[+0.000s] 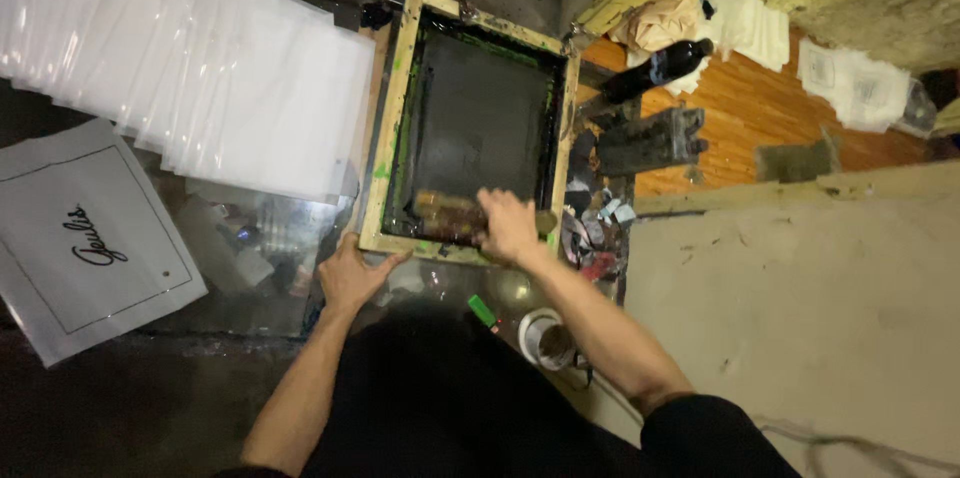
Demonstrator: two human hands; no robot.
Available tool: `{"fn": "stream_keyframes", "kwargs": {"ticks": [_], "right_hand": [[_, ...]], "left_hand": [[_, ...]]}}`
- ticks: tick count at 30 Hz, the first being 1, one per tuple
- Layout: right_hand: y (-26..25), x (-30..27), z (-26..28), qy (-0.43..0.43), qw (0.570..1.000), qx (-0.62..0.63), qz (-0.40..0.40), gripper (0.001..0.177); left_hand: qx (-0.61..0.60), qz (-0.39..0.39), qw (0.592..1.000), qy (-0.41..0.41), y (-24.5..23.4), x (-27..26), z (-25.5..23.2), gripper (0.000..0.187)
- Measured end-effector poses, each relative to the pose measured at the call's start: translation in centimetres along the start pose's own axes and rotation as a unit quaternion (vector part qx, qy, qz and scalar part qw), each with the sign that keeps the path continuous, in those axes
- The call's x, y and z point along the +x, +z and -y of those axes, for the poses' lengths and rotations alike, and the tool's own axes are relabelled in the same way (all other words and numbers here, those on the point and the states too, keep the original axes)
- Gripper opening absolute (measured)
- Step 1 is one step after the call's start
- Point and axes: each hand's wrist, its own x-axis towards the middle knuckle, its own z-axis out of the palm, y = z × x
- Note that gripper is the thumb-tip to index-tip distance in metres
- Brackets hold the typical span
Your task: The person performs screen printing by placing a white sheet under a screen frame, using a squeegee to pull ink across the screen, and then lifting the sheet to reveal the printed design. The person repeats this process multiple times, stacking the printed sheets on the table.
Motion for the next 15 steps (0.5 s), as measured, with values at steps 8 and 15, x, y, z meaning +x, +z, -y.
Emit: {"fn": "stream_keyframes", "kwargs": {"ticks": [8,15], "right_hand": [[0.4,5.4,-1.4,-0.014,0.987,-0.091,-0.128,0.079],[-12.4,17.9,-3.1,0.040,0.955,-0.093,-0.277,0.024]], "left_hand": [[0.166,-0.056,0.984,0.019,0.6,-0.7,-0.4,0.060],[0.131,0.054,0.988,-0.057,5.6,-0.9,4.4,0.086]]}}
